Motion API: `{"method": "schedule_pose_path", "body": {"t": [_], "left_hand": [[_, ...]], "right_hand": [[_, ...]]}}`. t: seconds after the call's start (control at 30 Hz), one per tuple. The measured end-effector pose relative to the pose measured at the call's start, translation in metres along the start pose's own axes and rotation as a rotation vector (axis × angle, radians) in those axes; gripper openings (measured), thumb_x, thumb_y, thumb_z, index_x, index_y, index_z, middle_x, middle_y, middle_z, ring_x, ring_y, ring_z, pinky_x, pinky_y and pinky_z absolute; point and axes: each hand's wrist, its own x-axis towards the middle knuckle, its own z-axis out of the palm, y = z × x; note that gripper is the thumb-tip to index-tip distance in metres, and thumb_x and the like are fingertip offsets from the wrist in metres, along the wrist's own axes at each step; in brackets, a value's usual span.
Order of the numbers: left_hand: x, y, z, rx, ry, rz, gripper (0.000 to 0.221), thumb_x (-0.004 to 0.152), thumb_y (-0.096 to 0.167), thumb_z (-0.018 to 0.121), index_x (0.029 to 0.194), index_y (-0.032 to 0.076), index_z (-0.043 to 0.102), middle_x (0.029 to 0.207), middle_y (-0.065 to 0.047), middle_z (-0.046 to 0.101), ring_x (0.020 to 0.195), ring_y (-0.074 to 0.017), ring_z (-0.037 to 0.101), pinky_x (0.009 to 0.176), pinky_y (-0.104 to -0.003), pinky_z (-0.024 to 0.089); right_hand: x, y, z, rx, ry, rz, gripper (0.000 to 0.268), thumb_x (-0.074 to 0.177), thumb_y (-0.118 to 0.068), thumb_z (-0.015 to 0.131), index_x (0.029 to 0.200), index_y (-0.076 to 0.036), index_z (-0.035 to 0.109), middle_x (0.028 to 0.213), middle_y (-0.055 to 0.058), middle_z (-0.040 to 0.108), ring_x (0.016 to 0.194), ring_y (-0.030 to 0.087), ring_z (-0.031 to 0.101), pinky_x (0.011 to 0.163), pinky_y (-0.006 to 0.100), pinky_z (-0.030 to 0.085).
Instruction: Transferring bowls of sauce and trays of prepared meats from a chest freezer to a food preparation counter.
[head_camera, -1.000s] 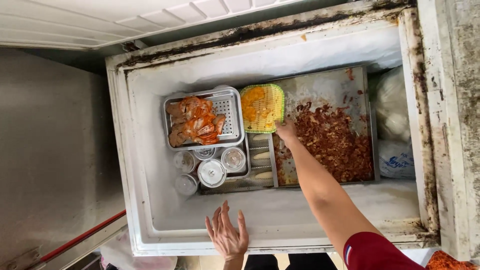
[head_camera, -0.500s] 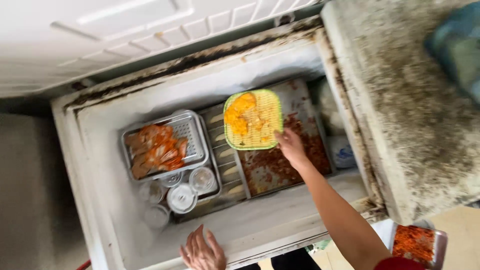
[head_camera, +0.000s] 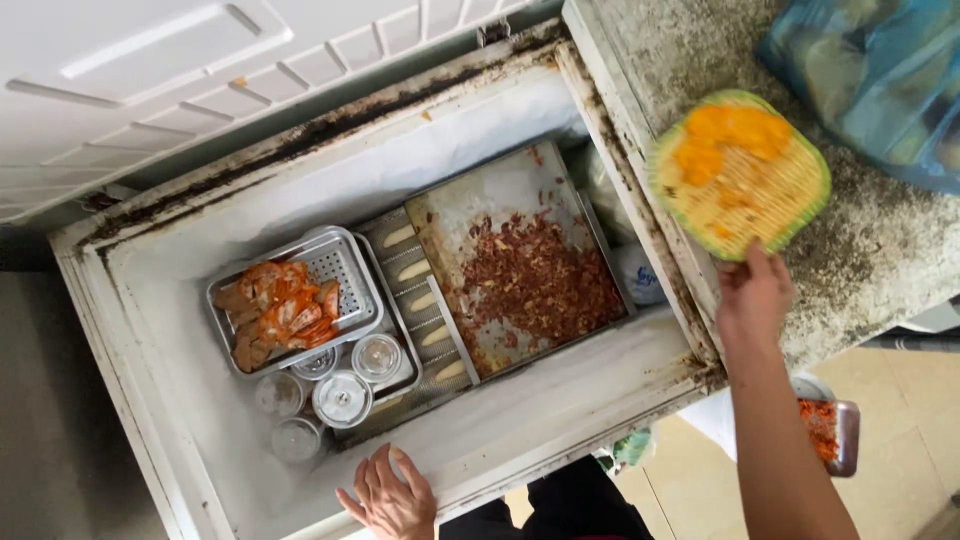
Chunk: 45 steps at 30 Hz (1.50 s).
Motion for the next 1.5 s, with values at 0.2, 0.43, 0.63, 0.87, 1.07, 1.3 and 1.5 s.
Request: {"method": "schedule_pose_path", "body": {"t": [0.2, 0.43, 0.63, 0.87, 1.07, 1.3, 1.5], "left_hand": [[0.002, 0.001, -0.004, -0.014, -0.059, 0.010, 0.042, 0.105, 0.046, 0.045, 0.124, 0.020, 0.071, 0.122, -0.003, 0.073, 0.134, -0.0225, 0.056, 0.128, -0.063, 0.016], [0.002, -0.001, -0.002, -0.043, -0.075, -0.022, 0.045, 0.106, 0.049, 0.042, 0.127, 0.020, 0.070, 0.127, -0.004, 0.071, 0.136, -0.0236, 0.054, 0.129, -0.062, 0.012], [0.003, 0.005, -0.009, -0.031, -0.099, -0.023, 0.049, 0.104, 0.051, 0.042, 0.130, 0.019, 0.069, 0.132, -0.007, 0.068, 0.140, -0.0250, 0.051, 0.130, -0.062, 0.010], [0.055, 0.024, 0.052, -0.254, -0.133, -0.152, 0.051, 0.107, 0.052, 0.042, 0.134, 0.018, 0.069, 0.146, -0.009, 0.064, 0.150, -0.0301, 0.041, 0.127, -0.054, 0.028], [0.121, 0.094, 0.173, -1.019, -0.923, -0.370, 0.069, 0.098, 0.042, 0.054, 0.157, 0.011, 0.040, 0.164, -0.009, 0.042, 0.151, -0.0246, 0.039, 0.121, -0.038, 0.031], [0.149, 0.155, 0.192, -0.680, -1.092, -0.497, 0.086, 0.099, 0.045, 0.054, 0.165, 0.015, 0.009, 0.168, -0.014, 0.024, 0.153, -0.0335, 0.030, 0.123, -0.046, 0.034], [0.143, 0.156, 0.170, -0.682, -0.980, -0.404, 0.093, 0.094, 0.056, 0.054, 0.163, 0.006, 0.016, 0.158, -0.023, 0.043, 0.145, -0.0389, 0.045, 0.119, -0.046, 0.038]], "right_hand": [[-0.013, -0.041, -0.054, -0.237, 0.316, 0.115, 0.032, 0.106, -0.022, 0.070, 0.129, -0.006, 0.054, 0.099, 0.005, 0.066, 0.079, 0.014, 0.062, 0.064, 0.028, 0.050], [-0.067, -0.010, -0.032, -0.608, 0.207, -0.337, 0.046, 0.112, -0.011, 0.060, 0.155, -0.008, 0.045, 0.123, 0.005, 0.062, 0.098, 0.012, 0.059, 0.076, 0.024, 0.052], [-0.085, 0.068, 0.081, -0.990, -0.486, -0.033, 0.051, 0.106, -0.032, 0.057, 0.150, -0.009, 0.046, 0.091, 0.008, 0.071, 0.090, 0.020, 0.072, 0.069, 0.040, 0.057], [0.057, 0.247, 0.053, -1.329, -0.485, 0.008, 0.064, 0.101, -0.037, 0.061, 0.153, -0.004, 0.043, 0.126, 0.019, 0.067, 0.114, 0.040, 0.063, 0.096, 0.054, 0.051], [0.125, 0.315, -0.008, -1.637, -0.248, -0.234, 0.079, 0.087, -0.042, 0.070, 0.147, 0.004, 0.045, 0.146, 0.031, 0.050, 0.133, 0.049, 0.046, 0.110, 0.059, 0.032], [0.124, 0.287, 0.008, -1.676, -0.303, 0.293, 0.068, 0.093, -0.044, 0.067, 0.145, -0.002, 0.053, 0.138, 0.027, 0.061, 0.125, 0.046, 0.058, 0.108, 0.055, 0.046], [0.110, 0.276, 0.014, -1.401, -0.152, 0.303, 0.063, 0.092, -0.051, 0.076, 0.127, 0.000, 0.065, 0.126, 0.023, 0.066, 0.115, 0.038, 0.062, 0.101, 0.050, 0.048]]}}
